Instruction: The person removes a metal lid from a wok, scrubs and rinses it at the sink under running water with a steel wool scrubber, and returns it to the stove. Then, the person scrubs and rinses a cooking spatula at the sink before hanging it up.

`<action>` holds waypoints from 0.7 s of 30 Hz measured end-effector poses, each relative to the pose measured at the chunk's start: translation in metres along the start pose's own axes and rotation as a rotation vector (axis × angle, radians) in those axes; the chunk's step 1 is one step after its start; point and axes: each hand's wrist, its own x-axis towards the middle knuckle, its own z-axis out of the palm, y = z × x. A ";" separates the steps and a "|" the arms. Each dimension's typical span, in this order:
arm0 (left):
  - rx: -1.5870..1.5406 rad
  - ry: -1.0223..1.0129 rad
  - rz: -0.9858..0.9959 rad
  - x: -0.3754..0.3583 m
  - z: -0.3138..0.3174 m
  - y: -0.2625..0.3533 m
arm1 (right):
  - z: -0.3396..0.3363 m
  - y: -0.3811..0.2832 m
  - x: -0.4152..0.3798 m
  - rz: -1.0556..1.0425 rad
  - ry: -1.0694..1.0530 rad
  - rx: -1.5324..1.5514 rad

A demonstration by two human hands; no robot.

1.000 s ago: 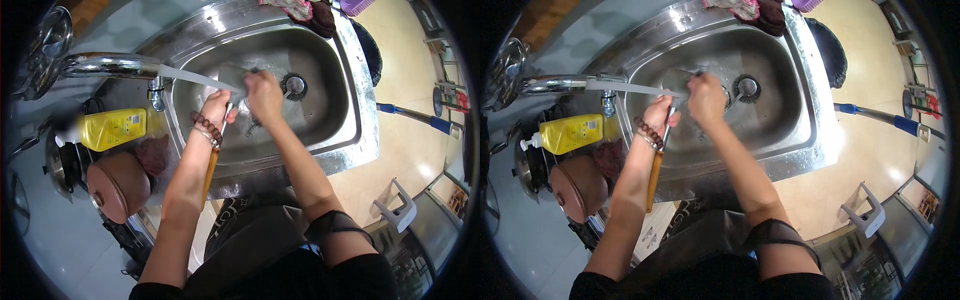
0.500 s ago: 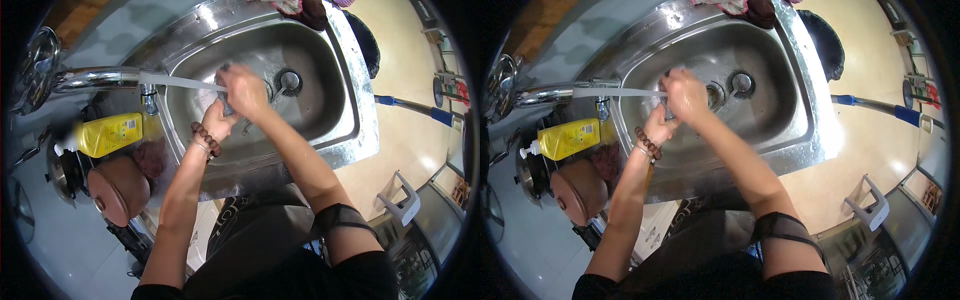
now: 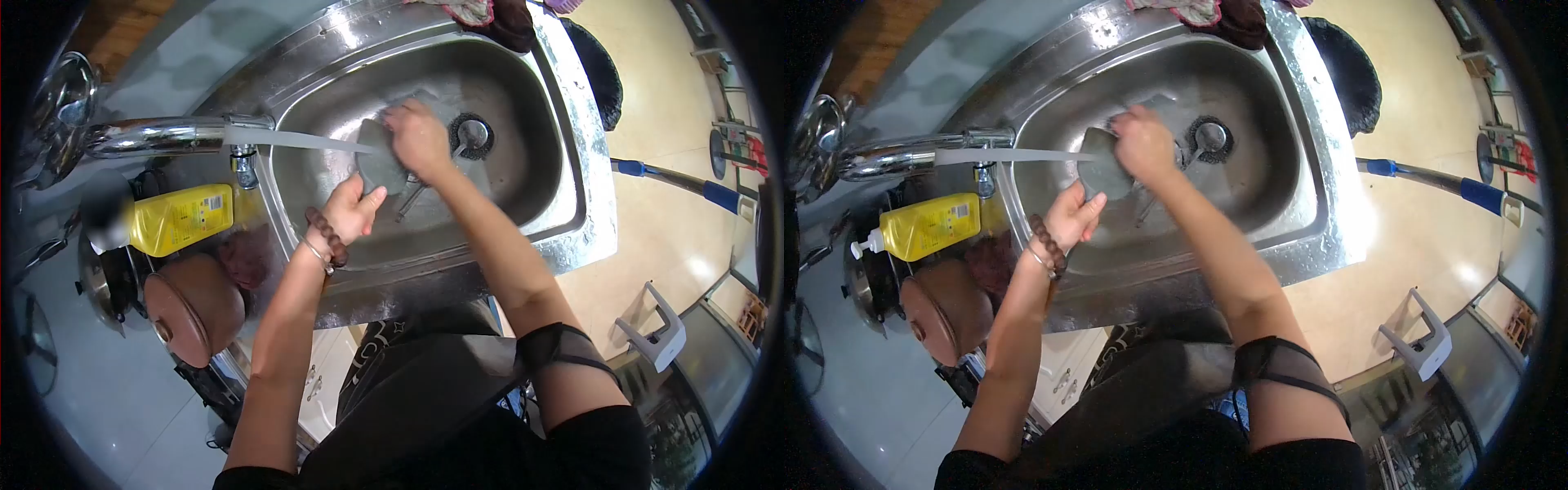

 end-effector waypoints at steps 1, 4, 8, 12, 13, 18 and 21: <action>0.224 0.069 0.019 -0.003 0.001 0.002 | 0.003 0.019 0.004 0.041 -0.108 -0.017; 1.075 0.262 0.172 -0.005 0.004 0.017 | 0.016 0.050 -0.001 0.101 -0.197 -0.084; 1.319 0.327 0.329 0.003 0.004 0.005 | -0.035 0.004 0.001 1.100 -0.624 1.322; 1.417 0.479 0.536 0.001 -0.002 -0.004 | -0.017 0.012 -0.005 0.904 -0.592 1.178; 1.316 0.502 0.760 -0.003 -0.005 -0.006 | -0.013 0.014 -0.005 0.900 -0.594 1.177; 0.204 0.324 0.058 -0.016 -0.002 -0.052 | -0.015 0.011 -0.003 0.829 -0.235 1.420; -0.762 0.527 0.274 -0.009 -0.014 -0.049 | -0.022 0.026 -0.008 0.675 -0.148 1.403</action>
